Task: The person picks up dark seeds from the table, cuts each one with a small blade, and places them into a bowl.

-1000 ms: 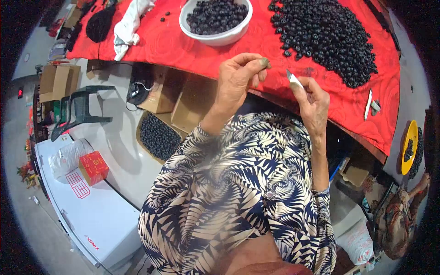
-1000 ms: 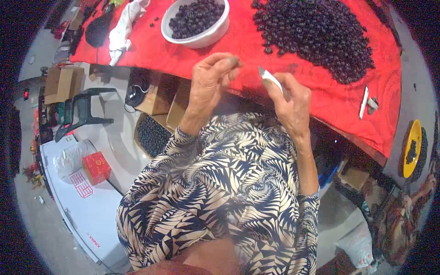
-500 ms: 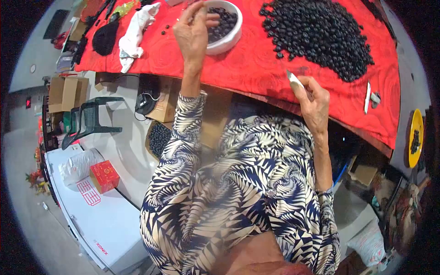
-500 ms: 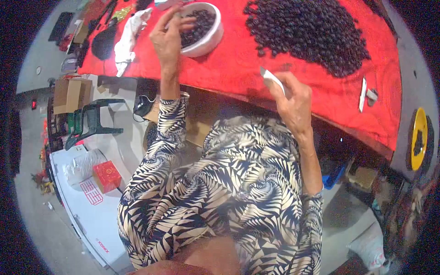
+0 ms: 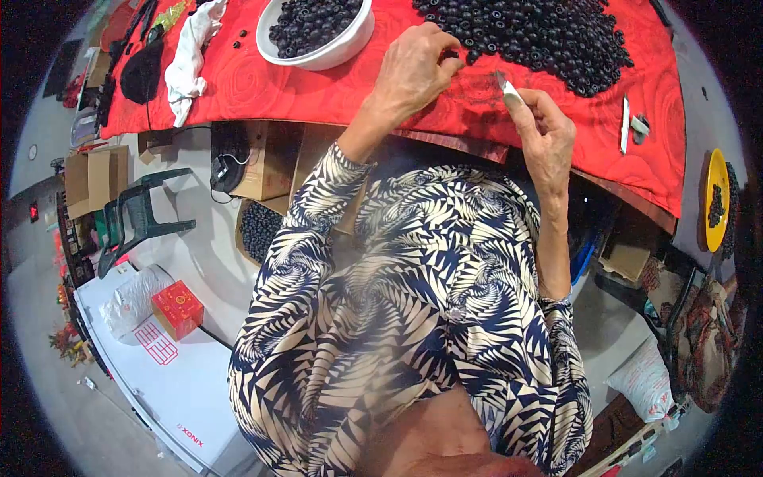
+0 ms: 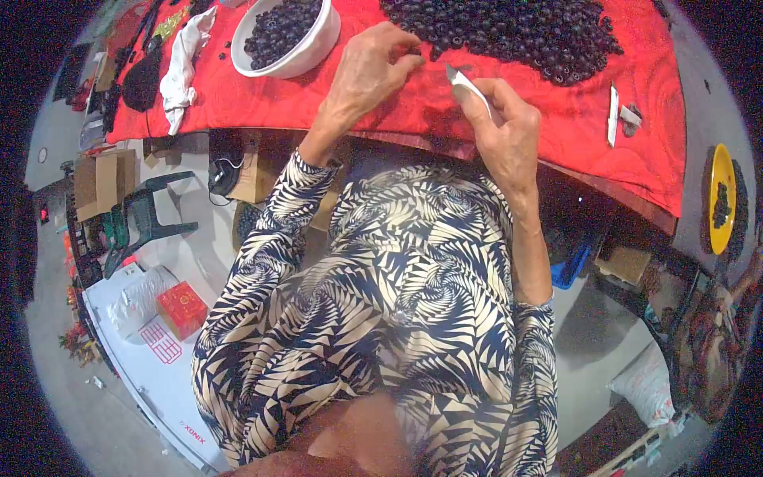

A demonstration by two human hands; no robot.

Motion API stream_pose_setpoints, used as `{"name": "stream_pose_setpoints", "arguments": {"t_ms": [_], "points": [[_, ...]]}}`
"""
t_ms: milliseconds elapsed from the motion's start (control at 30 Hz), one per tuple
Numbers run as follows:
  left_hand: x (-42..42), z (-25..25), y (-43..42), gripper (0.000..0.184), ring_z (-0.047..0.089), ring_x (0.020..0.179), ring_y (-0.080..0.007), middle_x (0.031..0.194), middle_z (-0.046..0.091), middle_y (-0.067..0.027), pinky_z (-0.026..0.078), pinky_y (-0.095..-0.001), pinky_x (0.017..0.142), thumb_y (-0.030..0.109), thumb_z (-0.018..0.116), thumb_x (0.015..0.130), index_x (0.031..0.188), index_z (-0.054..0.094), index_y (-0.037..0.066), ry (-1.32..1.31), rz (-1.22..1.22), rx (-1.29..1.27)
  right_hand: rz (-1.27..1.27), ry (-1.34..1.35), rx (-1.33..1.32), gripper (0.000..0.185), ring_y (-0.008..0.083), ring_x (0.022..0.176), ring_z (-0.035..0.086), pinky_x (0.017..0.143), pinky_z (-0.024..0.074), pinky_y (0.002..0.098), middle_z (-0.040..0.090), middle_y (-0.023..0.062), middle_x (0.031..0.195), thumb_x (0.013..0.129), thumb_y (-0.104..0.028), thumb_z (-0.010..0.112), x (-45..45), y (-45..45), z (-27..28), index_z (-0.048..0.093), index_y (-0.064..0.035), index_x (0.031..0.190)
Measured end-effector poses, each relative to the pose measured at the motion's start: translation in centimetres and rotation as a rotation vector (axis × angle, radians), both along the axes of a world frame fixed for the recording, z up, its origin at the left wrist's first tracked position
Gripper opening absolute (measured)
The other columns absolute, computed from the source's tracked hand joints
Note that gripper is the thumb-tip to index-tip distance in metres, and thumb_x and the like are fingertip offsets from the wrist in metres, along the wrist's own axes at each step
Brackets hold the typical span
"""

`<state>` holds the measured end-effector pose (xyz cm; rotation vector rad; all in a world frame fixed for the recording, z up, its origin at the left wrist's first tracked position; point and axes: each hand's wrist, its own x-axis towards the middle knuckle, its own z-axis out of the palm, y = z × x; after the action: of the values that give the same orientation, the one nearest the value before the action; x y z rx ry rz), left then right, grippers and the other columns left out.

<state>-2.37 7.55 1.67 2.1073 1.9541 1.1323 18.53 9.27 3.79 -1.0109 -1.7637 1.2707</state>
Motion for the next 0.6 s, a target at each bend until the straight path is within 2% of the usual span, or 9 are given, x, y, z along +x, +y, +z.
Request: {"name": "stream_pose_setpoints", "arguments": {"t_ms": [100,300,400,500,600], "points": [[0.3,-0.4,0.3,0.019,0.059,0.072,-0.0333,0.081,0.059,-0.0157,0.047,-0.0407,0.068,0.013,0.066,0.071,0.086,0.066,0.002,0.104,0.024,0.039,0.002,0.019,0.003,0.022,0.0068,0.066,0.056,0.058,0.0442,0.0231,0.064,0.0040,0.074,0.084,-0.018,0.065,-0.1,-0.1,-0.2,0.063,0.0024,0.091],[-0.1,-0.8,0.2,0.020,0.061,0.077,-0.0350,0.089,0.061,-0.0181,0.048,-0.0399,0.072,0.013,0.064,0.072,0.089,0.065,0.002,0.048,0.014,-0.074,0.019,-0.003,-0.007,0.022,0.0075,0.066,0.057,0.058,0.0443,0.0233,0.065,0.0043,0.074,0.083,-0.018,0.065,-0.2,-0.1,-0.4,0.063,0.0023,0.090],[-0.2,-0.5,0.0,0.020,0.064,0.079,-0.0273,0.088,0.064,-0.0140,0.050,-0.0333,0.072,0.013,0.063,0.076,0.093,0.066,0.003,-0.034,0.066,-0.007,0.018,0.004,-0.015,0.022,0.0074,0.066,0.056,0.058,0.0443,0.0232,0.064,0.0039,0.073,0.083,-0.018,0.065,-0.2,-0.2,-0.6,0.064,0.0020,0.090],[-0.5,0.6,-0.9,0.020,0.063,0.079,-0.0177,0.086,0.065,-0.0090,0.049,-0.0271,0.070,0.012,0.061,0.082,0.098,0.065,0.001,-0.383,-0.016,-0.087,0.012,-0.011,-0.021,0.022,0.0073,0.065,0.056,0.057,0.0437,0.0232,0.063,0.0034,0.072,0.083,-0.019,0.065,-0.2,-0.2,-0.7,0.063,0.0020,0.090],[-0.5,1.7,-2.5,0.021,0.061,0.083,-0.0120,0.091,0.064,-0.0069,0.049,-0.0237,0.075,0.011,0.058,0.087,0.103,0.063,-0.001,-1.196,-0.195,-0.240,0.019,-0.029,-0.023,0.022,0.0073,0.064,0.054,0.056,0.0428,0.0232,0.062,0.0027,0.071,0.083,-0.019,0.065,-0.4,-0.3,-0.7,0.063,0.0021,0.089]]}}
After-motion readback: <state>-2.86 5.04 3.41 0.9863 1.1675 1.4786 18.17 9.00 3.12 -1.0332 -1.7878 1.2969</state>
